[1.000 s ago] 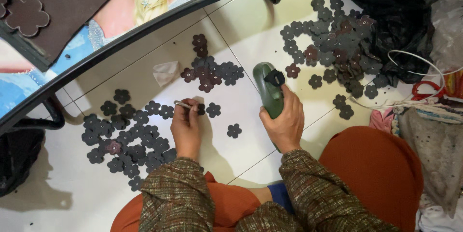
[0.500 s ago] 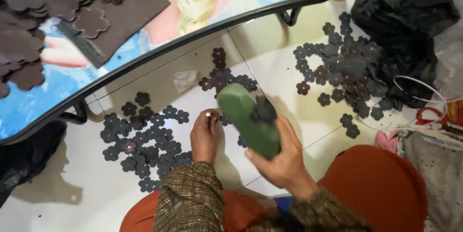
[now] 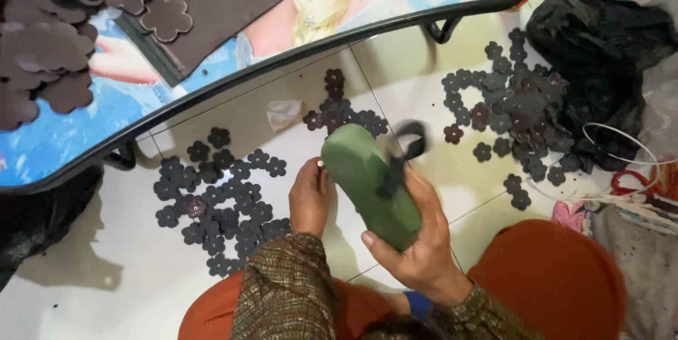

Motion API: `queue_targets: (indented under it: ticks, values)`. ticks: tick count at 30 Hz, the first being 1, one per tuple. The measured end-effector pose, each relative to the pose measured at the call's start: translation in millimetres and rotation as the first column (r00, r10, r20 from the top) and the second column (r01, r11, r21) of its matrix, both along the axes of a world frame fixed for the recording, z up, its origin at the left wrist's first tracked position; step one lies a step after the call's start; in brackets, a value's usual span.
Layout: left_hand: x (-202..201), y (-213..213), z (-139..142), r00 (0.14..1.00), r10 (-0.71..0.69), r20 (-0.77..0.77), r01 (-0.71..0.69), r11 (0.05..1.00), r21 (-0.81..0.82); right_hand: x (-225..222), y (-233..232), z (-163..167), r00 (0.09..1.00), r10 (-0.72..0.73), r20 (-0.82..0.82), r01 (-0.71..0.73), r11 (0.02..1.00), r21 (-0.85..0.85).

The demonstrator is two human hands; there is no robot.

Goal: The person sits on the floor and uses a hot glue gun to attach small dark flower-shaped pieces to a larger dark base. They repeatedly pick up pieces, apply glue, and press them into place.

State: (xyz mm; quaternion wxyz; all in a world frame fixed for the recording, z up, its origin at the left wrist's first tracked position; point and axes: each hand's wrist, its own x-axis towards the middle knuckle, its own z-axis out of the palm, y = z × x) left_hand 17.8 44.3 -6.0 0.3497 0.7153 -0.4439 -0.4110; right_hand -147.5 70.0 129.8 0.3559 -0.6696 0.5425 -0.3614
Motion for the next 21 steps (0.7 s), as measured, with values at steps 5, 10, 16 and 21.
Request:
queue_targets:
  ticks: [5,10,16,21]
  values:
    - [2.5,-4.8,0.5,0.998,-0.037,0.041,0.043,0.987,-0.152,8.7,-11.6,-29.2,0.949,0.141,-0.281,-0.187,0.972,-0.145]
    - [1.9,-3.4,-9.1,0.994,0.051,-0.093,-0.045,0.996,0.072,-15.5,-2.7,-46.3,0.981,-0.018,-0.195,0.041,0.993,0.112]
    - [-8.7,-2.9,-21.3,0.893,0.101,-0.438,-0.167,0.979,-0.114,-61.9,-17.7,-81.4,0.898,-0.291,-0.329,0.371,0.904,0.213]
    - [-17.7,-1.5,-25.7,0.897,0.052,-0.439,-0.070,0.997,-0.025,-64.9,-15.4,-120.4,0.816,-0.300,-0.493,0.325,0.945,-0.036]
